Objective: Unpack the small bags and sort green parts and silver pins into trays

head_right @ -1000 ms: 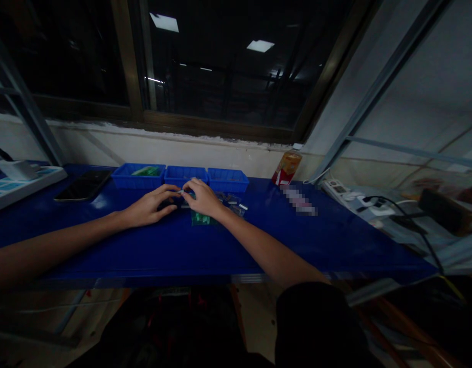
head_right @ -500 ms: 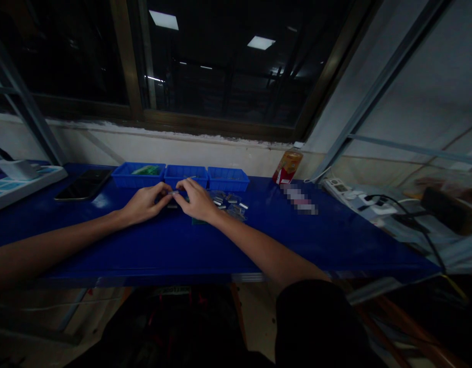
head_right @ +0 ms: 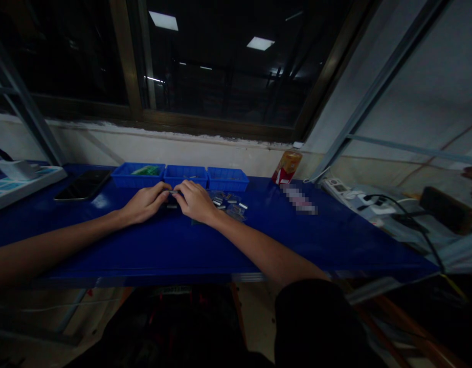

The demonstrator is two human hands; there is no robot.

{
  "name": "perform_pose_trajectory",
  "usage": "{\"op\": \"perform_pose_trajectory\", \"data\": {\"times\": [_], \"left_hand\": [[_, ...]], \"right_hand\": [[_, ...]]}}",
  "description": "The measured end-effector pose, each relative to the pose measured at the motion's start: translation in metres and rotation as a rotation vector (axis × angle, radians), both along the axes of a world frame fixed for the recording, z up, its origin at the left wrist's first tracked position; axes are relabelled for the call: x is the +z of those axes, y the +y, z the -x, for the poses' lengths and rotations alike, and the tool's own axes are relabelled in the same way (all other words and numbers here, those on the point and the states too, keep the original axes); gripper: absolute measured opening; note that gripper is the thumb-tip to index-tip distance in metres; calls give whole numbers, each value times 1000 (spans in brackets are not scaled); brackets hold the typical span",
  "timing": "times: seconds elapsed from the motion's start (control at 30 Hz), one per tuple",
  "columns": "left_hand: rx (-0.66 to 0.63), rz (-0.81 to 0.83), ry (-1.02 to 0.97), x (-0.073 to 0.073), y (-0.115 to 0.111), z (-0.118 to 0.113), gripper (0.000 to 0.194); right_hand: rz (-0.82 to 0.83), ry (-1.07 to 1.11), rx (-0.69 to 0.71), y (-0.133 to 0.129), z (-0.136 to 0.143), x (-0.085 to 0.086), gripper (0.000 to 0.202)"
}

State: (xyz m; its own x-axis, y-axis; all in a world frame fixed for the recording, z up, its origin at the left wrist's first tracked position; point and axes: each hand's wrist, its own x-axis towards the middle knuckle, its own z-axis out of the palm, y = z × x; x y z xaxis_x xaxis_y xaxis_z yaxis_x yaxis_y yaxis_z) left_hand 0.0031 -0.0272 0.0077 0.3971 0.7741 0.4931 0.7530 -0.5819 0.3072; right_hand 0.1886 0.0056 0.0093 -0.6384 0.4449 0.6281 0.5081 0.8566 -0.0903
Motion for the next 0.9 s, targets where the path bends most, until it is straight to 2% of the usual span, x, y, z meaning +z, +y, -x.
{"op": "perform_pose_trajectory", "data": {"times": [0.23,0.37,0.5,0.67,0.9], "left_hand": [[-16,-10,17,-3,2,0,26],[9,-30,46,-1,2,-1,23],[33,-24,38,0,1,0,25],[22,4,40,-2,4,2,29],[-3,-61,-47,-4,4,1,26]], "right_hand": [[4,-66,-72,3,1,-3,27],[49,-34,-64,2,1,-3,19],[86,1,-31,-2,1,-2,32],[26,-16,-16,-3,2,-2,13],[19,-4,-58,-1,2,-3,17]]}}
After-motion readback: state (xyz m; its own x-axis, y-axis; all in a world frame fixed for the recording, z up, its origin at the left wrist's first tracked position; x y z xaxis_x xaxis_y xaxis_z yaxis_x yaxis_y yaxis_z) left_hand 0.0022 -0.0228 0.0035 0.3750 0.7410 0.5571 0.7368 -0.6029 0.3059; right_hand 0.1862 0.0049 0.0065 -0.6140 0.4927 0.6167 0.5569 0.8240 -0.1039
